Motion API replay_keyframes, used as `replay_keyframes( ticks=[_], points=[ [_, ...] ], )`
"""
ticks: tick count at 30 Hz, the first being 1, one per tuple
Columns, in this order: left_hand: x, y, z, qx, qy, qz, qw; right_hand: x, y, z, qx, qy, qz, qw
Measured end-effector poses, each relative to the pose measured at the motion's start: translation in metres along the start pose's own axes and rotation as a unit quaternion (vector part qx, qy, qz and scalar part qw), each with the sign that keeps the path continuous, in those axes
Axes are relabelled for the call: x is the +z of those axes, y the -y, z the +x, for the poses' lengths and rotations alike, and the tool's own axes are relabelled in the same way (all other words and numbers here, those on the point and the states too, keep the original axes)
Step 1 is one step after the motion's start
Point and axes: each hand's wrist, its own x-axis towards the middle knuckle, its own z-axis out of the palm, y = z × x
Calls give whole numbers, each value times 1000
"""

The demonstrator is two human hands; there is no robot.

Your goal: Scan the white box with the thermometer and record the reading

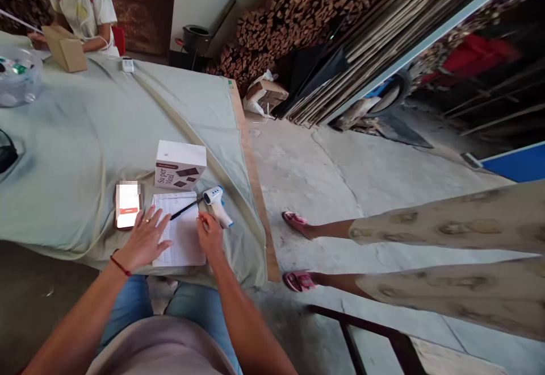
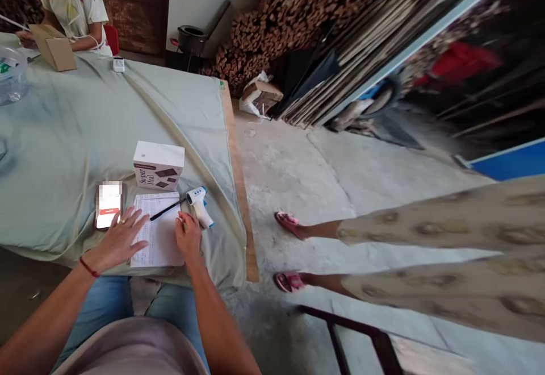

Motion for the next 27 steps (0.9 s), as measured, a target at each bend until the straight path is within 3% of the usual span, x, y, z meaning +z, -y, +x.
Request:
replay_keyframes(
  ticks=[3, 7, 11, 14, 19, 22, 25, 27],
  points=[
    [20, -24, 7, 32, 64, 119, 990, 6, 1, 24, -61, 31, -75, 995],
    [27, -39, 14, 39, 56, 147, 987, 4, 8, 51, -97, 129, -229, 960],
    [26, -29, 9, -5, 42, 131, 990, -6, 13, 60, -126, 240, -326, 906],
    [30, -12, 1, -3, 35, 107, 994, -15, 12, 58, -154, 266, -330, 893],
    [44, 9, -7, 44, -63, 13, 997, -26, 6, 48, -166, 231, -314, 906],
    [41, 21, 11, 45, -159, -71, 984, -29, 4, 40, -165, 207, -292, 919],
    [22, 40, 57, -50, -230, -193, 953, -26, 5, 34, -153, 217, -283, 921],
    [9, 54, 95, -145, -247, -294, 912, -22, 5, 31, -145, 226, -275, 923]
  ],
)
